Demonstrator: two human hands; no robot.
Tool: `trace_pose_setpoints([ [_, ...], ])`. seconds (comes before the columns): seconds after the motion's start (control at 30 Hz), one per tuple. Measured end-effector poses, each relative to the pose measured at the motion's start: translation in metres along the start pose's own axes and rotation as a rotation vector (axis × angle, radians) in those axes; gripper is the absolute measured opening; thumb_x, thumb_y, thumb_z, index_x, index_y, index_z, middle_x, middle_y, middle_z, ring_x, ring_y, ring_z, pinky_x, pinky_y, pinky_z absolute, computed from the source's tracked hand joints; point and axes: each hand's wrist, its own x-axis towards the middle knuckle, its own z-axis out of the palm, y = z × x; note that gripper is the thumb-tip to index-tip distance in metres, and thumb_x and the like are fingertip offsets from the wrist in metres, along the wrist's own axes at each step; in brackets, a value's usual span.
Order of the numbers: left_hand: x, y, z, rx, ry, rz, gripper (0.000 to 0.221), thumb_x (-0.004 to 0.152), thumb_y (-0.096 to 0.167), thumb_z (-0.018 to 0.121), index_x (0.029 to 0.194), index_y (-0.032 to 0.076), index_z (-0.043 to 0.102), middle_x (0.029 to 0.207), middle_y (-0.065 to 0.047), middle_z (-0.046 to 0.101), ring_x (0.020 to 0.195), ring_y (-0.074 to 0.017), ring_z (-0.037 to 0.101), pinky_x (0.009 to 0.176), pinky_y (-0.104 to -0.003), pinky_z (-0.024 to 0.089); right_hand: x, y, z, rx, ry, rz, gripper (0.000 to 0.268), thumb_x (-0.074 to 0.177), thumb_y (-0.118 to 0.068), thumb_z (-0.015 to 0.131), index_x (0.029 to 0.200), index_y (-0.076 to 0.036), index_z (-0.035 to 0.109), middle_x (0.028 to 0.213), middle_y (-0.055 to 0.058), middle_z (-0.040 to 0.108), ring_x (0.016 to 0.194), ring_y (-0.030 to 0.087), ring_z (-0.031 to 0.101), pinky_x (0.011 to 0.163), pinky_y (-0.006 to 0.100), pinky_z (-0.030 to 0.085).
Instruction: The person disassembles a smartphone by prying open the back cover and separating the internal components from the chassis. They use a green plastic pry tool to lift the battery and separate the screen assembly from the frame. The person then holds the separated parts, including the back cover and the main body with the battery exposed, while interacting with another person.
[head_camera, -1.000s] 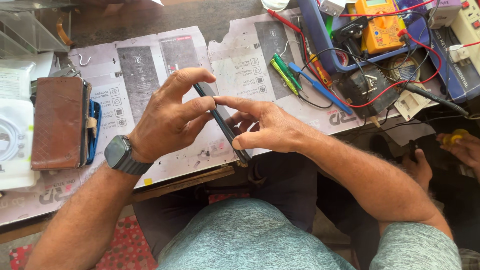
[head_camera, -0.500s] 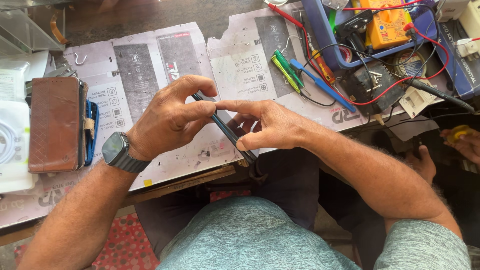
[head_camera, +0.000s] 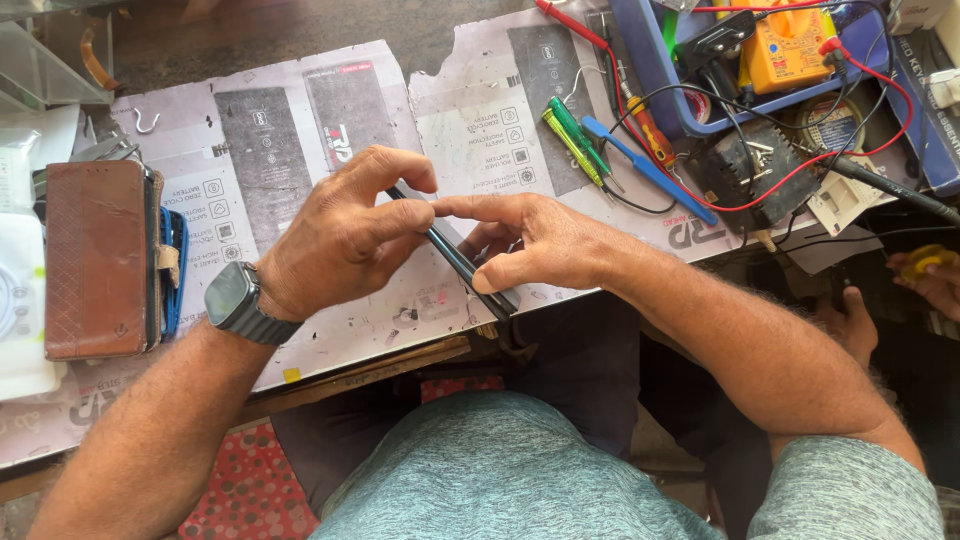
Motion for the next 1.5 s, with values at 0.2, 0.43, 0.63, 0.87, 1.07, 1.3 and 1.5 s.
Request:
trace_pose_setpoints([
  [0.2, 0.001, -0.003, -0.002, -0.03, -0.013, 0.004, 0.022, 0.083, 0.001, 0.081, 0.094, 0.009, 0.065, 0.119, -0.01, 0.059, 0.11, -0.0272, 0.063, 0.086, -0.037, 0.06, 0.001, 0.002, -0.001, 0.037, 0.0, 0.012, 0.084, 0.071, -0.022, 0.073, 0.152, -0.015, 0.05, 0.107, 0.014, 0.074, 0.098, 0.022, 0.072, 0.09, 0.039, 0.059],
  [0.43, -0.001, -0.01, 0.003, -0.07, -0.02, -0.025, 0.023, 0.083, 0.003, 0.085, 0.093, 0.009, 0.065, 0.12, -0.01, 0.056, 0.112, -0.0246, 0.063, 0.089, -0.036, 0.062, 0.003, 0.006, -0.003, 0.05, 0.007, -0.004, 0.083, 0.071, -0.023, 0.072, 0.151, -0.016, 0.052, 0.107, 0.013, 0.074, 0.098, 0.021, 0.071, 0.091, 0.039, 0.058],
  [0.63, -0.005, -0.021, -0.001, -0.179, -0.066, -0.132, 0.024, 0.081, 0.007, 0.088, 0.09, 0.008, 0.065, 0.121, -0.009, 0.056, 0.104, -0.0191, 0.066, 0.085, -0.032, 0.063, 0.001, 0.005, -0.003, 0.084, -0.01, -0.007, 0.085, 0.071, -0.02, 0.072, 0.153, -0.016, 0.05, 0.108, 0.014, 0.074, 0.098, 0.021, 0.07, 0.095, 0.038, 0.055],
  [0.87, -0.011, -0.03, 0.007, -0.167, 0.058, -0.122, 0.034, 0.078, 0.007, 0.091, 0.098, 0.008, 0.062, 0.128, -0.01, 0.055, 0.118, -0.0249, 0.063, 0.092, -0.036, 0.062, 0.003, 0.008, -0.003, 0.163, -0.018, -0.009, 0.086, 0.072, -0.014, 0.07, 0.155, -0.014, 0.047, 0.109, 0.015, 0.074, 0.099, 0.019, 0.069, 0.095, 0.037, 0.054],
  [1.07, -0.008, -0.023, 0.011, -0.06, 0.105, -0.108, 0.037, 0.08, 0.005, 0.09, 0.105, 0.008, 0.062, 0.141, -0.012, 0.05, 0.131, -0.0287, 0.058, 0.101, -0.038, 0.062, 0.002, 0.014, -0.004, 0.234, 0.004, -0.005, 0.086, 0.076, -0.012, 0.07, 0.158, -0.012, 0.043, 0.11, 0.015, 0.072, 0.099, 0.018, 0.067, 0.094, 0.036, 0.054],
  [1.3, -0.012, -0.019, 0.009, 0.008, 0.094, -0.104, 0.035, 0.084, 0.004, 0.089, 0.105, 0.007, 0.061, 0.145, -0.013, 0.049, 0.131, -0.0284, 0.058, 0.097, -0.036, 0.063, 0.002, 0.012, -0.003, 0.243, -0.009, -0.044, 0.087, 0.076, -0.012, 0.072, 0.157, -0.01, 0.04, 0.112, 0.017, 0.073, 0.101, 0.02, 0.069, 0.093, 0.037, 0.055],
  [1.5, -0.018, -0.017, 0.014, 0.023, 0.134, -0.084, 0.034, 0.088, 0.005, 0.089, 0.107, 0.01, 0.061, 0.148, -0.013, 0.047, 0.131, -0.028, 0.059, 0.098, -0.035, 0.064, 0.0, 0.01, -0.001, 0.256, -0.009, -0.045, 0.088, 0.075, -0.009, 0.069, 0.158, -0.009, 0.041, 0.112, 0.016, 0.073, 0.1, 0.02, 0.069, 0.096, 0.036, 0.054],
])
